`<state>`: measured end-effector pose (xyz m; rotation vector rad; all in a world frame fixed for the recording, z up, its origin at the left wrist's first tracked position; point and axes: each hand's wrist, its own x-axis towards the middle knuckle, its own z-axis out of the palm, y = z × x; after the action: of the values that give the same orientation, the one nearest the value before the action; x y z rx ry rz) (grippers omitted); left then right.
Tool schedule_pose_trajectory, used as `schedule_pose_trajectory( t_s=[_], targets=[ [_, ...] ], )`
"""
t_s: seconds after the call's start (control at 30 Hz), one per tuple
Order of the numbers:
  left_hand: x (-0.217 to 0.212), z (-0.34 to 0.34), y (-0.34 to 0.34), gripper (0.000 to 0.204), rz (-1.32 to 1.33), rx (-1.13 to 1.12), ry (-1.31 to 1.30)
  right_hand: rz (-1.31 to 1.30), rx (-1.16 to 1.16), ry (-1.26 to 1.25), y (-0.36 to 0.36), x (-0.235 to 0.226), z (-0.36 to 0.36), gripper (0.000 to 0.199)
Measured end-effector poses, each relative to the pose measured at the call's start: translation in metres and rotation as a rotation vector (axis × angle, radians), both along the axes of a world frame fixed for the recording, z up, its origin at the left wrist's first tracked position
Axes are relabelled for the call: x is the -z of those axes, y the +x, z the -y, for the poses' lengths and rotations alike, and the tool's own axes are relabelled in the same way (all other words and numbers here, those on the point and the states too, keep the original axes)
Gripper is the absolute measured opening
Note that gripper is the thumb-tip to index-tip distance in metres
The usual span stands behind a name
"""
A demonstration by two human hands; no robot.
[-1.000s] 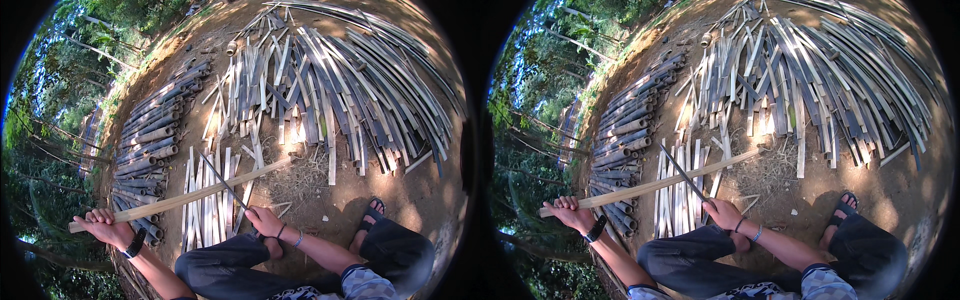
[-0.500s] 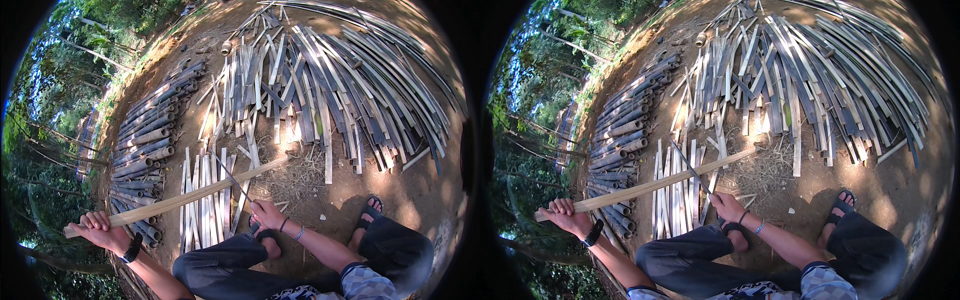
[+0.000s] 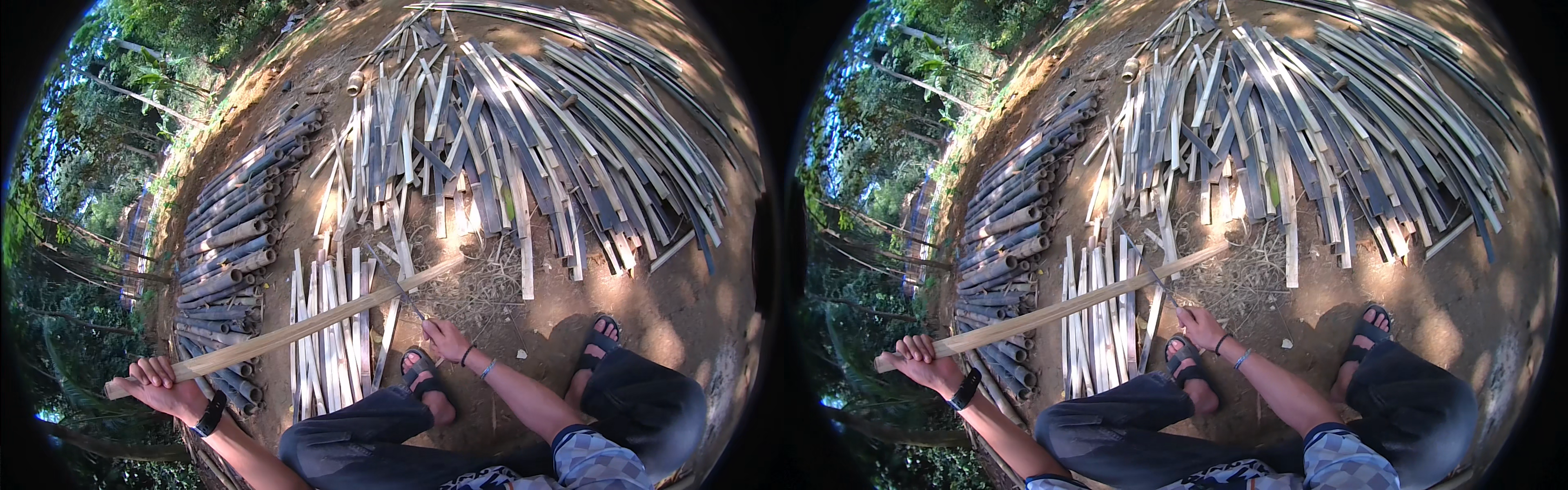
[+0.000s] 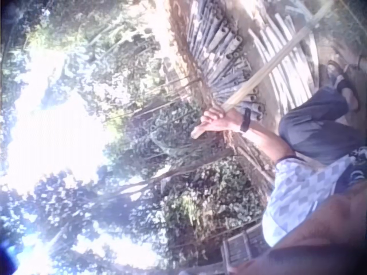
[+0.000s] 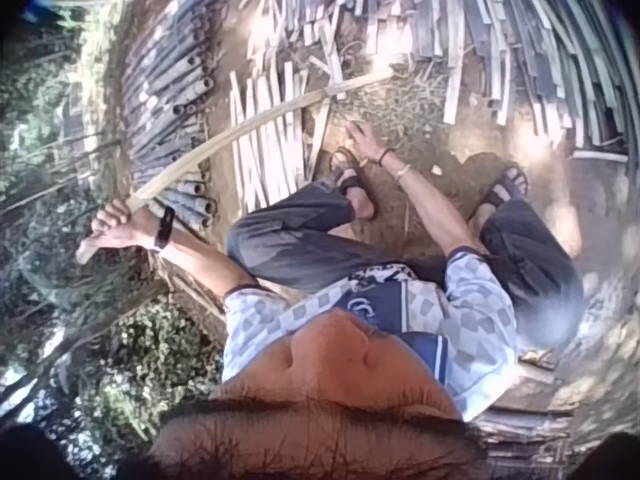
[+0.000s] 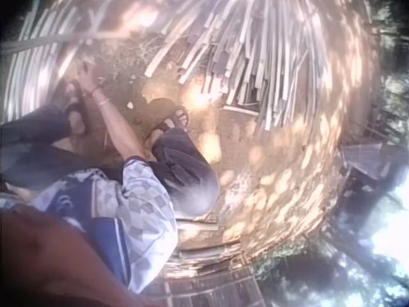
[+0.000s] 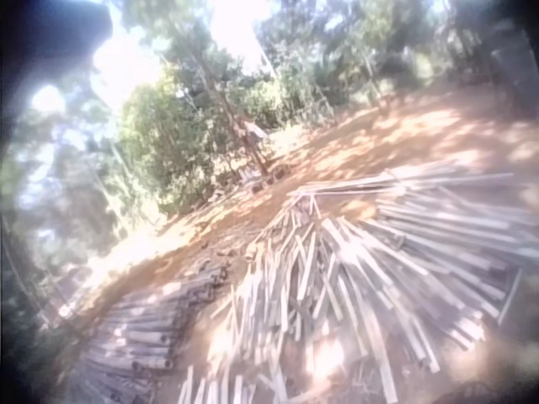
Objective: The person shaves and smooths a length of bamboo using a knife while sitting on the ground outdoors.
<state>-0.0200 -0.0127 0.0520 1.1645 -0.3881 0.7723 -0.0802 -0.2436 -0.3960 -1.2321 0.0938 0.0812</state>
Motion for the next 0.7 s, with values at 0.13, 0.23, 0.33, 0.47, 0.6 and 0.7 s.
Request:
schedule_pose_trajectory(
  t_s=[0.13,0.23,0.33,0.47,0.6,0.7],
  targets=[
    [0.001,0.004,0.001,0.052,0.004,-0.026,-0.009,-0.347,0.124,0.103,0.009,0.034,0.014,0.044],
    [-0.001,-0.002,-0.001,0.052,0.016,-0.030,0.007,-0.391,0.059,0.175,0.005,0.012,0.021,0.043],
    [0.002,-0.002,-0.001,0.052,0.003,-0.021,0.007,-0.148,0.001,0.031,0.001,0.004,0.008,0.044],
    [0.000,0.002,0.006,0.050,-0.024,-0.118,-0.021,-0.004,0.245,-0.263,0.006,0.029,0.001,0.046],
    [0.001,-0.002,0.003,0.051,-0.073,-0.379,-0.070,-0.423,0.115,-0.004,0.001,0.029,0.011,0.049],
    [0.001,-0.005,0.009,0.056,-0.098,-0.467,-0.101,-0.180,0.156,-0.190,-0.002,0.017,-0.008,0.044]
  ],
)
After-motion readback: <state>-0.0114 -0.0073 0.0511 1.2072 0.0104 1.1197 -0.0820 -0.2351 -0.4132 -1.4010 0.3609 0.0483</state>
